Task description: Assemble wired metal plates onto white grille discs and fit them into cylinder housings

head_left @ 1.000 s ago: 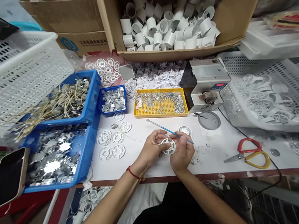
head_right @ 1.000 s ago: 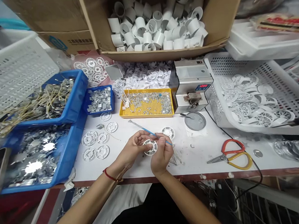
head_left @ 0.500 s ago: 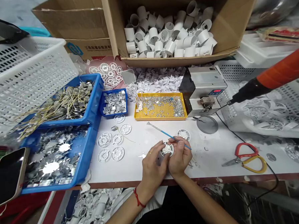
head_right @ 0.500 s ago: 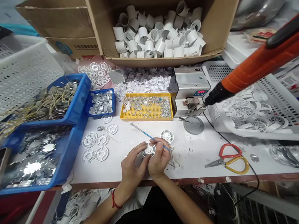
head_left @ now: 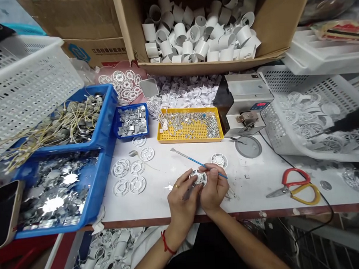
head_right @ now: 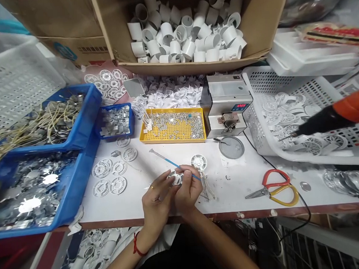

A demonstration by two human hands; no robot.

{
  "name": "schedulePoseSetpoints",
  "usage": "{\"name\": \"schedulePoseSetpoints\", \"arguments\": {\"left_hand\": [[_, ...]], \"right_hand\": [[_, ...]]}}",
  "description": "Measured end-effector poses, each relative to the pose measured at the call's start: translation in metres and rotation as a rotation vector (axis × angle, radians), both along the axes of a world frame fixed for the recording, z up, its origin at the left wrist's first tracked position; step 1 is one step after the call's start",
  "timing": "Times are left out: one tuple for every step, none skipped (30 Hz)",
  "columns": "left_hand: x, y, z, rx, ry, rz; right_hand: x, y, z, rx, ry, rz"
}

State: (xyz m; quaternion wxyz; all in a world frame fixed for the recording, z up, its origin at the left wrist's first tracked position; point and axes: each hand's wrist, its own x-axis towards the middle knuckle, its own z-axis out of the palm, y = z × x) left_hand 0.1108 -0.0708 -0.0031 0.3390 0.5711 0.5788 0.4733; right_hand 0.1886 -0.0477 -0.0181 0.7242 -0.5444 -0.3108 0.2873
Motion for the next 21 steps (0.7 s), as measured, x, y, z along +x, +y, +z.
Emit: {"name": "schedulePoseSetpoints", "arguments": {"left_hand": [[0.0,0.0,0.001,-0.02,-0.017,-0.002],[0.001,0.0,0.001,-0.035,-0.031,-0.003],[0.001,0.0,0.001,-0.046,-0.041,-0.004],[0.001,0.0,0.002,-0.053,-0.047,-0.006],[0.001,0.0,0.002,-0.054,-0.05,-0.008],[0.001,0.0,0.002,-0.052,-0.049,-0.01],[0.0,0.0,0.002,-0.045,-0.046,-0.015],[-0.001,0.001,0.002,-0.037,-0.043,-0.02],[-0.001,0.001,0.001,-0.027,-0.038,-0.024],[-0.002,0.001,0.001,-0.017,-0.028,-0.027],[-0.003,0.001,0.001,-0.004,-0.01,-0.035],[-0.003,0.002,0.0,0.015,0.018,-0.046],[-0.004,0.002,0.0,0.041,0.057,-0.061],[-0.006,0.002,-0.002,0.077,0.106,-0.084],[-0.007,0.001,-0.004,0.123,0.164,-0.114],[-0.009,0.001,-0.006,0.175,0.231,-0.144],[-0.01,0.001,-0.008,0.23,0.304,-0.171],[-0.012,0.0,-0.01,0.288,0.38,-0.192],[-0.013,0.0,-0.012,0.344,0.453,-0.205],[-0.015,-0.001,-0.014,0.393,0.518,-0.209],[-0.016,-0.001,-0.016,0.433,0.568,-0.208]], "right_hand": [[0.0,0.0,0.0,-0.006,0.0,0.001],[0.0,0.0,0.001,-0.009,0.001,0.003],[0.0,0.0,0.001,-0.01,0.003,0.003],[0.0,0.0,0.001,-0.011,0.003,0.003],[0.0,0.0,0.001,-0.013,0.0,0.0],[0.0,0.0,0.001,-0.014,-0.006,-0.003],[0.0,0.001,0.001,-0.013,-0.012,-0.006],[0.0,0.001,0.002,-0.012,-0.019,-0.006],[0.0,0.001,0.002,-0.009,-0.024,-0.004],[0.0,0.001,0.002,-0.003,-0.027,0.0],[0.0,0.001,0.002,0.004,-0.028,0.003],[0.0,0.001,0.003,0.009,-0.028,0.005],[0.0,0.001,0.003,0.011,-0.03,0.005],[0.0,0.001,0.003,0.009,-0.035,0.004],[0.0,0.001,0.004,0.004,-0.044,0.003],[0.0,0.001,0.004,-0.006,-0.055,0.003],[0.0,0.0,0.004,-0.017,-0.064,0.003],[0.001,0.0,0.003,-0.023,-0.069,0.002],[0.001,0.0,0.003,-0.026,-0.067,0.003],[0.002,0.0,0.002,-0.024,-0.06,0.003],[0.002,0.0,0.001,-0.018,-0.054,0.003]]}}
